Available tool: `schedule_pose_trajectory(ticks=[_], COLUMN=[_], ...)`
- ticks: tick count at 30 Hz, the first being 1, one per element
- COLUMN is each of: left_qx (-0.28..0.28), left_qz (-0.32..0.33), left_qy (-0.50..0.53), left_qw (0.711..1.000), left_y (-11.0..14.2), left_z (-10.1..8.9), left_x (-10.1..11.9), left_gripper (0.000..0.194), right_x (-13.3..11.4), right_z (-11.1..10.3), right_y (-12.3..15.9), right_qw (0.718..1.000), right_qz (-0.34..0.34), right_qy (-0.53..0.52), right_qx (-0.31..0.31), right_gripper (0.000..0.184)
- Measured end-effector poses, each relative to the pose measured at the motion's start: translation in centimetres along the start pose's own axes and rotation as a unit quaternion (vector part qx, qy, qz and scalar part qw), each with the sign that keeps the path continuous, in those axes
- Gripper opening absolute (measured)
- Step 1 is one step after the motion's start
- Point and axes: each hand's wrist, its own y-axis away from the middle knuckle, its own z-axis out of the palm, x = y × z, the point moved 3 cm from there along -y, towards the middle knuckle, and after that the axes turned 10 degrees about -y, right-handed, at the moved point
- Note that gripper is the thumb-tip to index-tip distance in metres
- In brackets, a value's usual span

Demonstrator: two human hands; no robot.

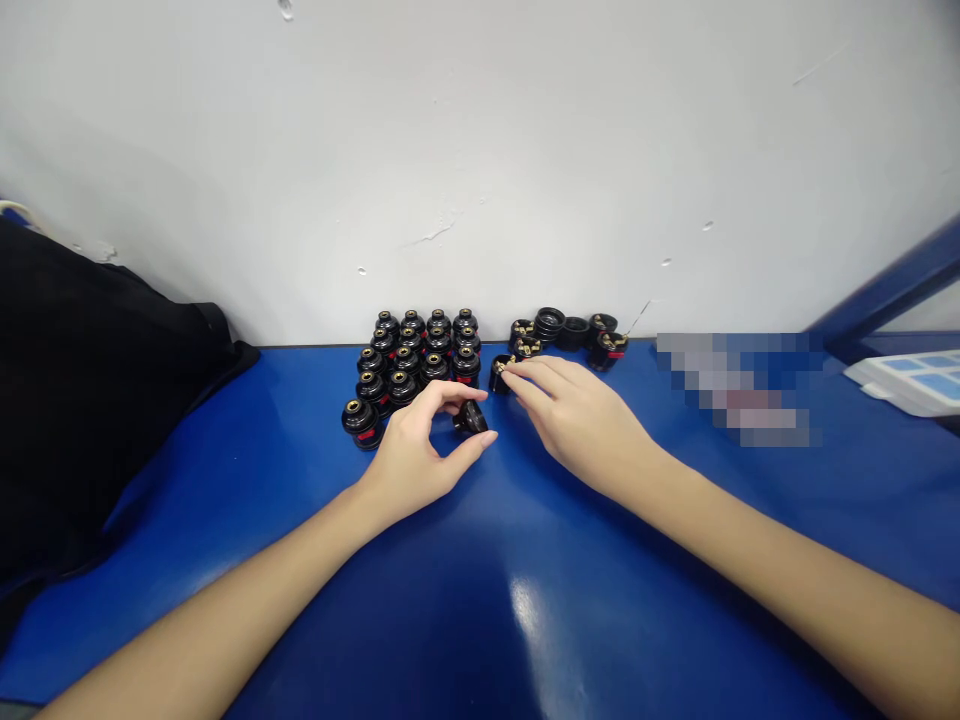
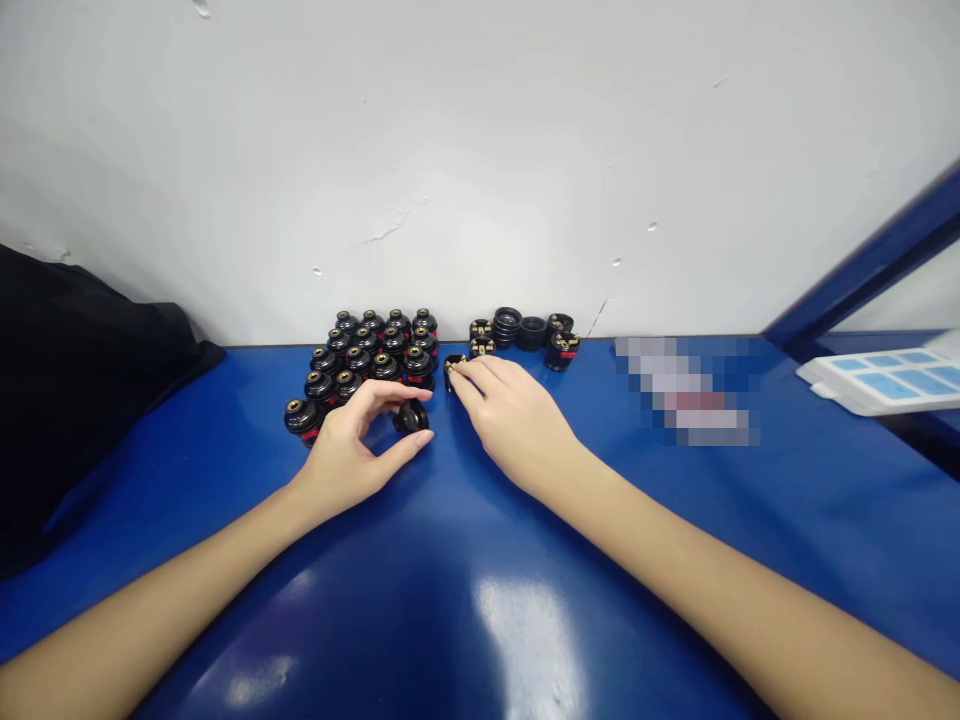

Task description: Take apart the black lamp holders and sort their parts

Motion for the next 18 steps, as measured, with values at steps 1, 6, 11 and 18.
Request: schedule_pose_trajectory(ticks=[1, 6, 11, 18], left_qx=[0.004, 0.030, 0.031, 0.026], left_qz=[0.003, 0.028, 0.039, 0.031], left_qy=[-0.002, -0.025, -0.033, -0.069], left_qw=[1.000, 0.999, 0.998, 0.997], left_y=[0.0, 0.0, 0.0, 0.0], left_z=[0.0, -0.1, -0.2, -0.5], left_x=[0.0, -0.2, 0.0, 0.1], left_gripper=[0.036, 0.034, 0.032, 0.035], right_x=[0.1, 1.0, 2.1, 2.9], right_z=[0.1, 0.8, 1.9, 1.6], right_y=[-0.4, -2.3, -4.0, -4.9], right_qw=[1.000, 0.995, 0.989, 0.994], right_qz=[-0.006, 0.004, 0.032, 0.056], right_qy=[0.017, 0.093, 0.130, 0.083], right_qx=[-0.007, -0.040, -0.057, -0.038], right_gripper=[0.039, 0.044, 0.046, 0.044])
